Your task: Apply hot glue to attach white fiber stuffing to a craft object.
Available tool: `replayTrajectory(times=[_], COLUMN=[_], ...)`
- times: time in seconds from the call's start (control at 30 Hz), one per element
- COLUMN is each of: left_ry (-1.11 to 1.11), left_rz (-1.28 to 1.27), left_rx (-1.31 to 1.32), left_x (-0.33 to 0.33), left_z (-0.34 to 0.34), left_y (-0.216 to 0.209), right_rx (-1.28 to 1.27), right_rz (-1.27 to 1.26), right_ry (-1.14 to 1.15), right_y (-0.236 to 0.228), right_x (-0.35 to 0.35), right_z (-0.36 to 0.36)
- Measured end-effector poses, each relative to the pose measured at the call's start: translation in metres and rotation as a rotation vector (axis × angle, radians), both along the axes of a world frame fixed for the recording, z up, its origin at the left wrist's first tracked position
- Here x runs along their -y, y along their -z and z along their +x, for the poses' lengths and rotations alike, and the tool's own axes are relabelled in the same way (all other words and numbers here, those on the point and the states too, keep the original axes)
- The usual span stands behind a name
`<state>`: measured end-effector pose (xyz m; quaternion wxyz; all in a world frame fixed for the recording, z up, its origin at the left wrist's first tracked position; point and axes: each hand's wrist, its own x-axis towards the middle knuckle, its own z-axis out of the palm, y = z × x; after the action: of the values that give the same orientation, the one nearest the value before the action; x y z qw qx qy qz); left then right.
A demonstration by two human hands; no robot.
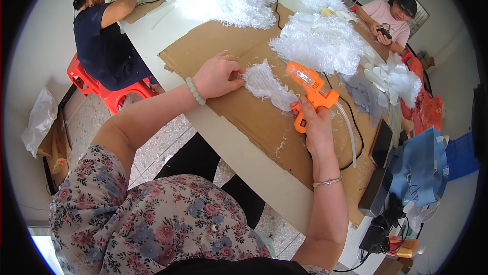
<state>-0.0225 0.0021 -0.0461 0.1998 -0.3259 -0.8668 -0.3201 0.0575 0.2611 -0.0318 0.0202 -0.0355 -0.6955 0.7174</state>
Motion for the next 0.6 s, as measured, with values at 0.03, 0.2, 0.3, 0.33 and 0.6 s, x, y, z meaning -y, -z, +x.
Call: replayTrajectory(times=[0.03,0.2,0.3,0.33,0.6], left_ry=[0.003,0.119,0.15,0.151,0.039], left_rz=[0.009,-0.114,-0.289,-0.28,0.345], left_rx=[0.0,-0.111,-0.219,-0.218,0.32], left_x=[-0.001,-0.013,-0.011,-0.015,0.008], left_z=[-0.001,-0.005,-0.004,-0.004,-0.022], left_y=[0.001,-0.003,-0.008,-0.009,-0.032], right_rx=[0.0,0.035,0.026,0.028,-0.016], right_rz=[0.009,0.032,0.02,0.028,-0.048], right_ry=[0.003,-0.001,-0.028,-0.026,0.025], right_y=[-0.002,-0.002,0.003,0.001,-0.009], right_x=[0.002,0.008,0.01,0.008,0.007], right_z=[0.001,0.004,0.0,0.002,0.008])
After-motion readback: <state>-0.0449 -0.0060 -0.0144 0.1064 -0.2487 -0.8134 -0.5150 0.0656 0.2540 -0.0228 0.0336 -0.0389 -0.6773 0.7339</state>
